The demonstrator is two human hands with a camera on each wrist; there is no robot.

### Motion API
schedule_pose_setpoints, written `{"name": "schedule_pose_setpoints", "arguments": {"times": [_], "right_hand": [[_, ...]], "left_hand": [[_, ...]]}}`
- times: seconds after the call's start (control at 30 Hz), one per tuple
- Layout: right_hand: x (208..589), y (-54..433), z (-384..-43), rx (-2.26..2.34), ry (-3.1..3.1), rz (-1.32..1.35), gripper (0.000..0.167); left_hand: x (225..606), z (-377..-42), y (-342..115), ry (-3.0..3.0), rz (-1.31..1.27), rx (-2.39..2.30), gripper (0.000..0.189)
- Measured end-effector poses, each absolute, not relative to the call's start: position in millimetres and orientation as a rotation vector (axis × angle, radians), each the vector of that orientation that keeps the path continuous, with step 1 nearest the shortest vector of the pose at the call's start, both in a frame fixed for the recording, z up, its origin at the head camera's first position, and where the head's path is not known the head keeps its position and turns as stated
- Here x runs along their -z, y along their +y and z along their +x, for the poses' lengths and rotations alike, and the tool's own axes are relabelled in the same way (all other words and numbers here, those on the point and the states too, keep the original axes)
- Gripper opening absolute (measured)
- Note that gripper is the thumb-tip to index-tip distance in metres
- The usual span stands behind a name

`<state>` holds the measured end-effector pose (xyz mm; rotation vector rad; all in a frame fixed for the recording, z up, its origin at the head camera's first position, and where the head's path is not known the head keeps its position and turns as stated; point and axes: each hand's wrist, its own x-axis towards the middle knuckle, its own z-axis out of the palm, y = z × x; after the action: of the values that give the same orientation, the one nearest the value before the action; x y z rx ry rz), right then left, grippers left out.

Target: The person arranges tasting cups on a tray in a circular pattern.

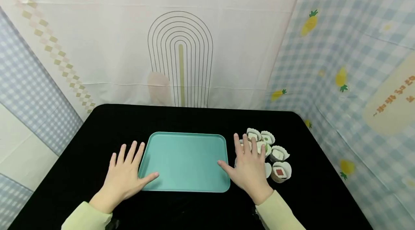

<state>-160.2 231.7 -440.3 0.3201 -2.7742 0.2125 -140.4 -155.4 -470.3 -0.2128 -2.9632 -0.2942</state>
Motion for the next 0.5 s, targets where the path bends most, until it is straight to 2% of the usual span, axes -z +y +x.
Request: {"name": "schedule_pose_setpoints", "arguments": {"times": [0.5], "right_hand": [[426,268,-157,-0.427,-2.719,0.330,0.099]], "left_hand": [[467,-144,-164,-3.047,-0.170,0.911,0.116]]}}
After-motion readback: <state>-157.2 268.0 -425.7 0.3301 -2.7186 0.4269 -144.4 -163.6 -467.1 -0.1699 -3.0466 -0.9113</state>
